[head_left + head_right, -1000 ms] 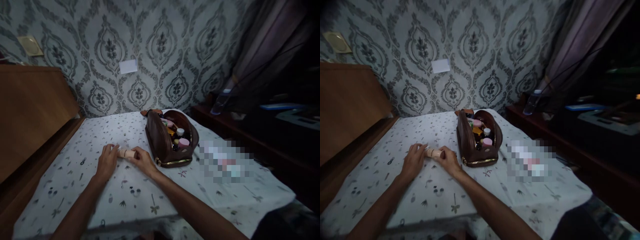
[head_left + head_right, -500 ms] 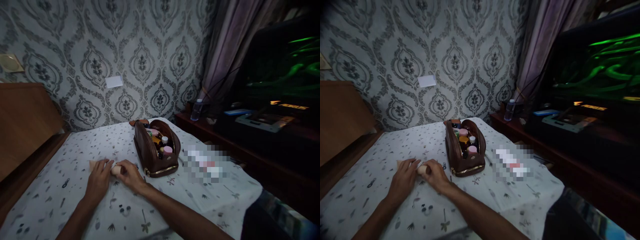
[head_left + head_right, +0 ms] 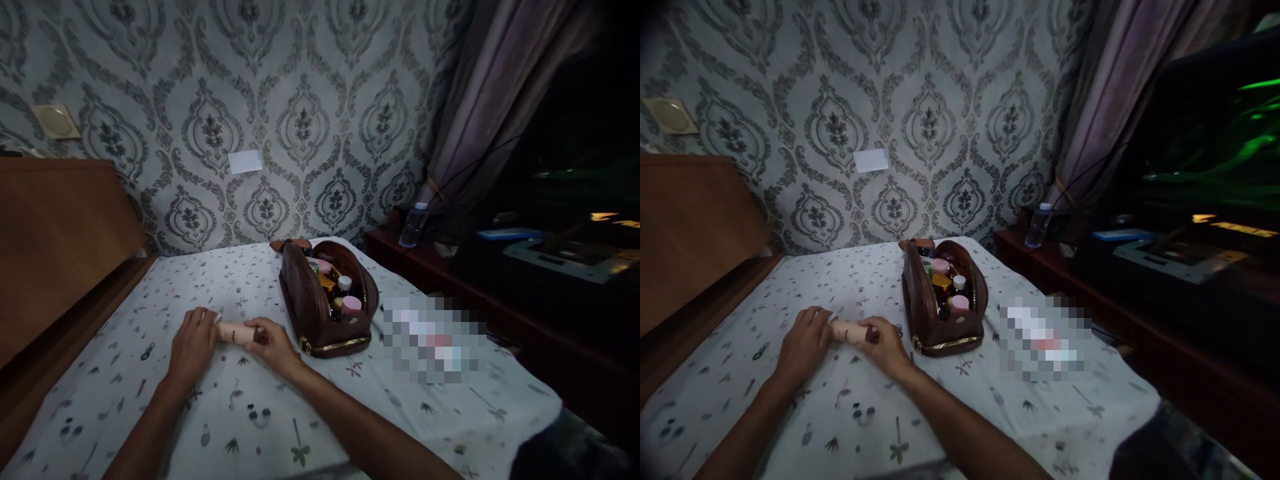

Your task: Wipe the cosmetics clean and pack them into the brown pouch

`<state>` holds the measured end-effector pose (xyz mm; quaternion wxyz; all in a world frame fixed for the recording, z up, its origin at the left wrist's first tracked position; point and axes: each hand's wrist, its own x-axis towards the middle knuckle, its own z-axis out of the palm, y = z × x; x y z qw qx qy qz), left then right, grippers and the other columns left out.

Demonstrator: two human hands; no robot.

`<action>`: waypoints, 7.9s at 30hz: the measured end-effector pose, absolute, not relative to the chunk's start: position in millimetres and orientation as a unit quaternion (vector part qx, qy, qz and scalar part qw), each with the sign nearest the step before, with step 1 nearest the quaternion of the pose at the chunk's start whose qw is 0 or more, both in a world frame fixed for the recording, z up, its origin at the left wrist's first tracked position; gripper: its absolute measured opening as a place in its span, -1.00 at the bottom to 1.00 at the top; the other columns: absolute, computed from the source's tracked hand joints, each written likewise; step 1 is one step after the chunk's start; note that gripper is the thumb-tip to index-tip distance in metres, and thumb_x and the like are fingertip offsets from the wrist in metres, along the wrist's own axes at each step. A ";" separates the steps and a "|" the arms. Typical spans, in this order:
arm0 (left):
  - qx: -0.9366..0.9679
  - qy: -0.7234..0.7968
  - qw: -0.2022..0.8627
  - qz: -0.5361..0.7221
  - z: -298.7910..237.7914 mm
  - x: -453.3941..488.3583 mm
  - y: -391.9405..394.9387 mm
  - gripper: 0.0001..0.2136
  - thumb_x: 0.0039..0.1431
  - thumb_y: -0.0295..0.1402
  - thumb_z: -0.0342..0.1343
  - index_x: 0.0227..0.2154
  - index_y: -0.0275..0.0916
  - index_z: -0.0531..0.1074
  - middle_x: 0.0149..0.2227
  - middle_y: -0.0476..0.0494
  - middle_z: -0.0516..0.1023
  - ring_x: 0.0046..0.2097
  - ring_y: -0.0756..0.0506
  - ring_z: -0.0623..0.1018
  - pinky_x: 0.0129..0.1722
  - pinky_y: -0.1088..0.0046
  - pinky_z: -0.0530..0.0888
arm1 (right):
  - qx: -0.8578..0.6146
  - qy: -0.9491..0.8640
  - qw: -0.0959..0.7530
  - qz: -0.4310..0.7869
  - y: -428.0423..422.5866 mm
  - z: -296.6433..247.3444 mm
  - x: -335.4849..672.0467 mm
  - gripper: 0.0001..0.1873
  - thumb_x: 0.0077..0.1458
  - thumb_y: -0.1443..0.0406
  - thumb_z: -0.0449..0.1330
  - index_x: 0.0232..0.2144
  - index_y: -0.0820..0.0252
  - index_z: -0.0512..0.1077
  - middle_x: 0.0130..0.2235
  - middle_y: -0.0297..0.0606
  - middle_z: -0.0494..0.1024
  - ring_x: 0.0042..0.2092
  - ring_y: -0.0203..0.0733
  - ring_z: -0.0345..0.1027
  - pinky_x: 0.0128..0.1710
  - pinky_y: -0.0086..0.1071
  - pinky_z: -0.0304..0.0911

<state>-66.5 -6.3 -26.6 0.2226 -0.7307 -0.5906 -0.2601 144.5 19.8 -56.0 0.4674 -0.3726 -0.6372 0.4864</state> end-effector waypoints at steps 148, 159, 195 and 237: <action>-0.739 -0.603 0.225 -0.201 9.2 -79.3 -25.8 -0.65 0.50 -0.17 -0.18 -0.18 -0.21 0.47 -0.25 -0.23 0.54 -0.16 -0.21 0.49 -0.19 0.28 0.38 | -0.306 -0.590 0.493 0.562 23.4 -30.6 149.4 -0.47 -0.07 -0.04 0.38 -0.14 0.09 0.37 -0.36 -0.41 0.44 -0.43 -0.26 0.41 -0.47 -0.37 0.31; -0.794 -0.557 0.166 -0.180 -4.5 -30.7 -15.3 -0.66 0.51 -0.24 -0.20 -0.15 -0.23 0.48 -0.21 -0.22 0.56 -0.12 -0.20 0.53 -0.02 0.20 0.35 | -0.307 -0.602 0.491 0.550 19.9 -30.5 146.5 -0.47 -0.13 -0.08 0.39 -0.24 0.12 0.42 -0.41 -0.40 0.44 -0.42 -0.25 0.36 -0.40 -0.35 0.33; -0.806 -0.569 0.132 -0.097 -29.7 -66.9 -39.1 -0.55 0.47 -0.35 -0.16 0.35 -0.32 0.14 0.28 -0.46 0.41 0.27 -0.28 0.44 0.20 0.05 0.39 | -0.426 -0.624 0.393 0.524 23.8 -36.2 150.2 -0.55 0.05 -0.10 0.22 -0.30 0.17 0.45 -0.66 -0.41 0.44 -0.66 -0.34 0.20 -0.66 -0.49 0.07; -0.813 -0.542 0.198 -0.077 -23.4 -38.2 -51.6 -0.46 0.39 -0.54 -0.24 0.41 -0.43 -0.01 0.34 -0.60 0.32 0.43 -0.31 0.28 0.37 -0.11 0.27 | -0.350 -0.593 0.404 0.602 19.1 -31.3 148.6 -0.55 -0.04 -0.10 0.32 -0.37 0.15 0.42 -0.65 -0.39 0.47 -0.62 -0.27 0.33 -0.63 -0.46 0.17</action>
